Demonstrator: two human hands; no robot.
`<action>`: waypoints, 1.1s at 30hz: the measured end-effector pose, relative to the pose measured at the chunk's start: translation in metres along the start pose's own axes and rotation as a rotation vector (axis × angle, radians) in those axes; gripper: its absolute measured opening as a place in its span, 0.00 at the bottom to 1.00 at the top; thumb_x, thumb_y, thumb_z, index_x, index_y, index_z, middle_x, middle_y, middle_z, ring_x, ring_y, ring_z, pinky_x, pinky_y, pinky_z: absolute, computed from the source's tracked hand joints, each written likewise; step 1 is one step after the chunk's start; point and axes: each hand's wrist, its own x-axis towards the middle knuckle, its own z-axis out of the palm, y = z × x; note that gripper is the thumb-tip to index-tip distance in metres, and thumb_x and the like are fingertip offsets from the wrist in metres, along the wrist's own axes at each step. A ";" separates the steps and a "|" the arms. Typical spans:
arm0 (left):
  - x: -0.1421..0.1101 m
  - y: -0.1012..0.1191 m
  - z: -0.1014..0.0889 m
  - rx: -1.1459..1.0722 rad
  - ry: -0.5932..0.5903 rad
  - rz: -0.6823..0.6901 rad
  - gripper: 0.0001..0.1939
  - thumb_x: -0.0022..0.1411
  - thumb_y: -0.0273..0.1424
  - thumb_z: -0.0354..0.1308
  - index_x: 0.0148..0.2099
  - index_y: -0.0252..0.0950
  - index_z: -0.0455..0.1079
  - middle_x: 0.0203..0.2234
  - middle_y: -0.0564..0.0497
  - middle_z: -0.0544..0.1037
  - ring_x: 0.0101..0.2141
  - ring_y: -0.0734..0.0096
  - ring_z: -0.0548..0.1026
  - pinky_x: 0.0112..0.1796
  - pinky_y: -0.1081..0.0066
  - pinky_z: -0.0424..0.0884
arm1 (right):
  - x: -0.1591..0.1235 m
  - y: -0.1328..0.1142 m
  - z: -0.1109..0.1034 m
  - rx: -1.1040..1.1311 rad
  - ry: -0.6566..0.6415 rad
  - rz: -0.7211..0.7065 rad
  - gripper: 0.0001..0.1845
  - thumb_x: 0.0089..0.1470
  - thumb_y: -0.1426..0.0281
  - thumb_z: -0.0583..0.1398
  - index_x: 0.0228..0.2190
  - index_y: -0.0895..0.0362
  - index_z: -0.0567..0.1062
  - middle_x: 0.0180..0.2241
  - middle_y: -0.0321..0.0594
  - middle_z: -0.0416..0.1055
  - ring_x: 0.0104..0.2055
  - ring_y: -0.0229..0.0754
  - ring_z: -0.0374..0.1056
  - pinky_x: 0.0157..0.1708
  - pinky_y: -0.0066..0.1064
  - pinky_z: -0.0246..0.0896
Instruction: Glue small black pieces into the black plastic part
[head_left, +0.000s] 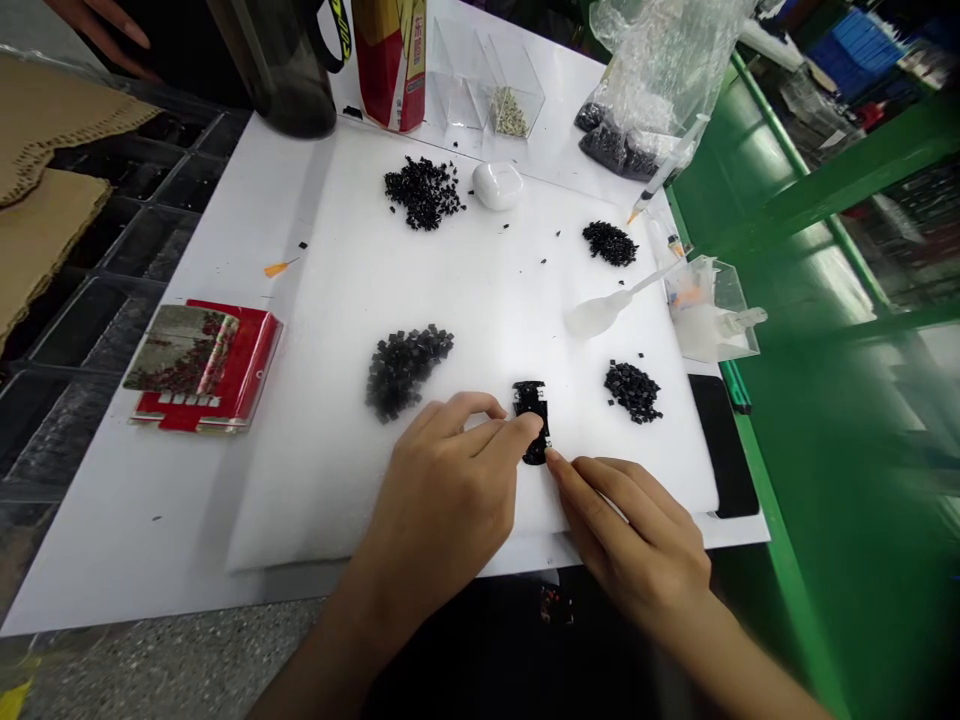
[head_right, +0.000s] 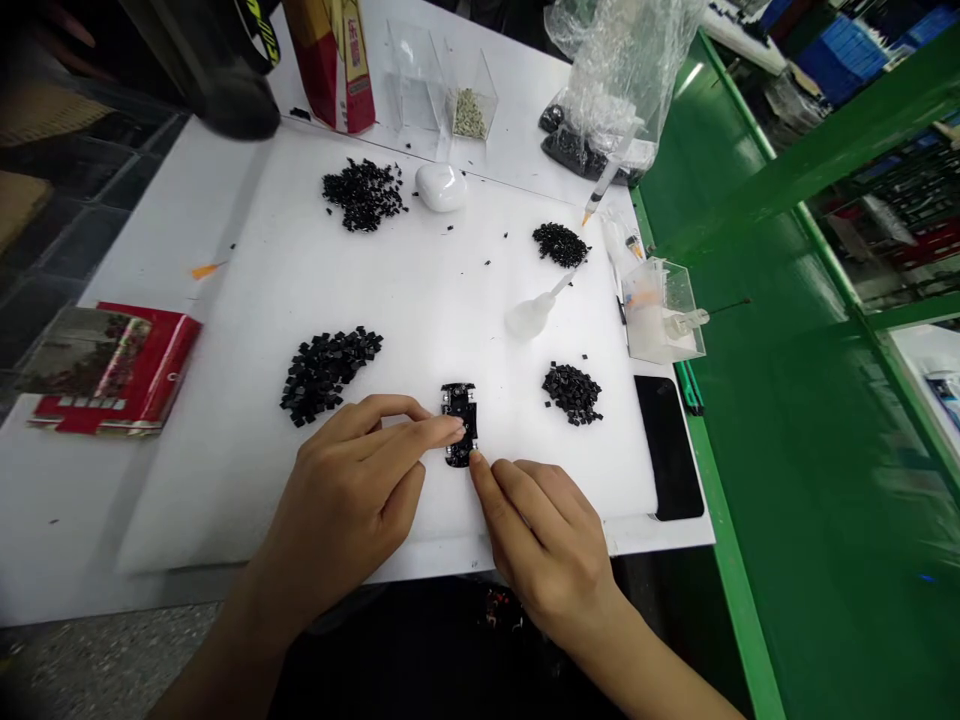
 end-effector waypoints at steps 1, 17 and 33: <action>0.000 0.000 0.000 0.004 0.001 0.002 0.18 0.69 0.17 0.49 0.53 0.32 0.75 0.32 0.52 0.82 0.46 0.62 0.76 0.41 0.60 0.76 | 0.001 0.000 0.000 0.000 -0.006 0.007 0.37 0.61 0.84 0.61 0.68 0.54 0.63 0.46 0.46 0.75 0.43 0.47 0.73 0.40 0.40 0.75; 0.027 -0.004 -0.013 0.135 -0.357 0.195 0.36 0.60 0.11 0.45 0.68 0.38 0.60 0.66 0.52 0.68 0.67 0.52 0.60 0.59 0.47 0.70 | 0.036 0.019 0.001 0.347 0.395 0.661 0.14 0.62 0.67 0.65 0.50 0.53 0.76 0.46 0.42 0.76 0.45 0.44 0.75 0.48 0.39 0.74; -0.012 0.007 -0.014 0.279 -0.057 0.095 0.19 0.72 0.25 0.59 0.62 0.33 0.70 0.53 0.47 0.79 0.54 0.57 0.74 0.53 0.55 0.74 | 0.053 0.033 -0.014 1.349 0.773 1.165 0.18 0.53 0.60 0.70 0.27 0.55 0.69 0.18 0.25 0.50 0.17 0.29 0.44 0.15 0.22 0.48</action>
